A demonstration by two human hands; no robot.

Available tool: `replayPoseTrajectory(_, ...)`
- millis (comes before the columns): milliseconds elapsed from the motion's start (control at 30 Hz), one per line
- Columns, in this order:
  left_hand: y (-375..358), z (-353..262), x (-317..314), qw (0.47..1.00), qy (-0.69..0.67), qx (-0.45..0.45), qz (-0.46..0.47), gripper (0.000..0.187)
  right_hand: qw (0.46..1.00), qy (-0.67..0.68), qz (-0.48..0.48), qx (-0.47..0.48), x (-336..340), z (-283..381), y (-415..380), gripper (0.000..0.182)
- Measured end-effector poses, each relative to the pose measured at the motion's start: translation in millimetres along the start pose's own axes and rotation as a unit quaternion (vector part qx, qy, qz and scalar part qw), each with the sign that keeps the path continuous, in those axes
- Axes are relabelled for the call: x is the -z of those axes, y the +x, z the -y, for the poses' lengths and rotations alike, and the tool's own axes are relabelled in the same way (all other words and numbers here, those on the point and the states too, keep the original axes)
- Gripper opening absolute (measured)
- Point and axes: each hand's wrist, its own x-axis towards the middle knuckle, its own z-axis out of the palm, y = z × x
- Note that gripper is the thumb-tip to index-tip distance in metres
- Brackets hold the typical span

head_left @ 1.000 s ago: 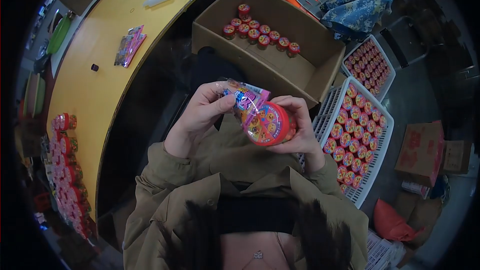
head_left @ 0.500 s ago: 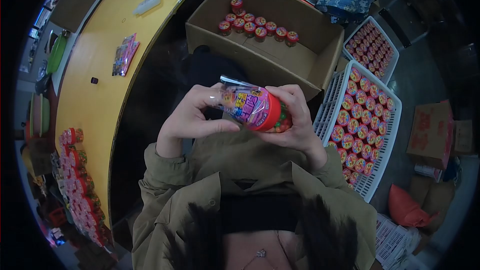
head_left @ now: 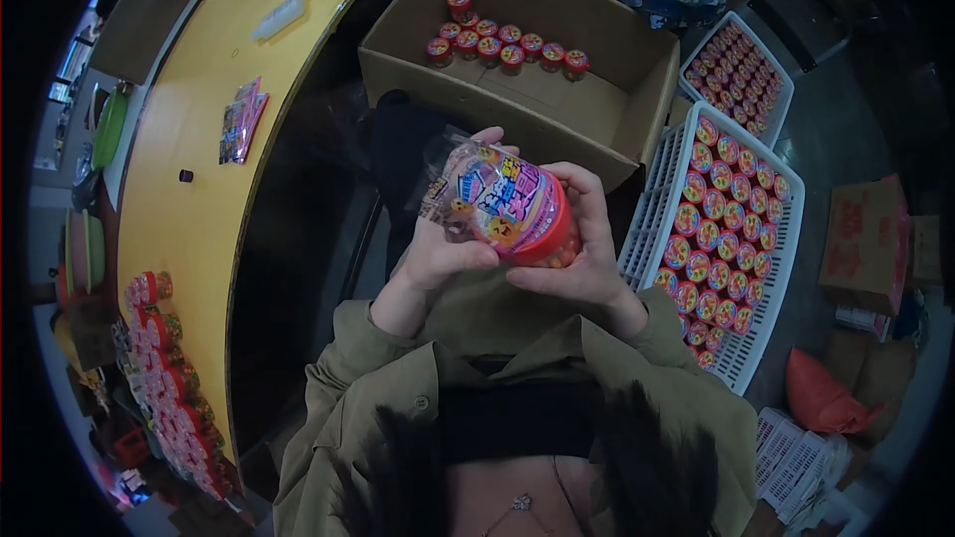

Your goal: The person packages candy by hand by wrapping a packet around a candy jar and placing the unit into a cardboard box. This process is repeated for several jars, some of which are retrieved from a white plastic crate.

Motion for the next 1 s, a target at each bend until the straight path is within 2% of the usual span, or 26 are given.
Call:
replayPoseTrajectory(33, 1, 5, 4, 0.999, -0.008, -0.022, 0.039, 0.105, 0.999, 0.016, 0.01, -0.025, 0, 0, -1, 0.084)
replayPoseTrajectory(100, 1, 7, 3, 0.999, 0.003, -0.025, 0.035, 0.104, 0.998, 0.035, 0.016, -0.05, -2, 1, -3, 0.087)
replayPoseTrajectory(167, 2, 7, 4, 0.999, 0.014, -0.026, 0.032, 0.104, 0.964, 0.202, 0.039, -0.169, -4, 8, -3, 0.087)
replayPoseTrajectory(300, 1, 1, 8, 0.995, 0.043, -0.023, 0.085, 0.099, 0.975, 0.148, 0.036, -0.16, -3, 8, -7, 0.087)
replayPoseTrajectory(367, 1, -2, 8, 0.993, 0.071, -0.018, 0.094, 0.093, 0.994, 0.054, 0.004, -0.092, -6, 2, -11, 0.096)
replayPoseTrajectory(400, 0, -1, 9, 0.993, 0.05, -0.022, 0.104, 0.092, 0.994, 0.055, 0.002, -0.092, -7, 5, -10, 0.096)
replayPoseTrajectory(467, 1, 0, 10, 0.99, 0.034, -0.015, 0.134, 0.092, 0.956, 0.23, 0.017, -0.184, -9, 14, -5, 0.097)
replayPoseTrajectory(533, 1, 0, 9, 0.986, 0.019, -0.01, 0.164, 0.092, 0.965, 0.194, 0.011, -0.175, -8, 12, -6, 0.099)
replayPoseTrajectory(633, -6, 0, 4, 0.993, 0.094, 0.048, 0.047, 0.1, 0.978, 0.12, 0.004, -0.168, -4, 7, -14, 0.102)
replayPoseTrajectory(700, -7, -1, 2, 0.992, 0.109, 0.045, 0.037, 0.104, 0.983, 0.08, 0.007, -0.167, -2, 4, -15, 0.104)
replayPoseTrajectory(767, -9, 5, 10, 0.987, 0.105, 0.069, 0.099, 0.104, 0.946, 0.257, -0.005, -0.197, -2, 2, -15, 0.102)
replayPoseTrajectory(833, -9, 15, 6, 0.989, 0.093, 0.046, 0.11, 0.103, 0.934, 0.281, -0.008, -0.222, -2, 1, -16, 0.101)
replayPoseTrajectory(900, -10, 20, 0, 1.0, 0.003, 0.011, 0.025, 0.1, 0.92, 0.304, -0.012, -0.246, -3, 2, -17, 0.1)
replayPoseTrajectory(933, -9, 17, 0, 1.0, 0.003, 0.009, 0.025, 0.1, 0.918, 0.297, -0.021, -0.261, -4, 2, -17, 0.101)
replayPoseTrajectory(1000, -7, 5, -2, 0.998, 0.013, 0.057, -0.014, 0.096, 0.915, 0.291, -0.028, -0.277, -6, 3, -16, 0.101)
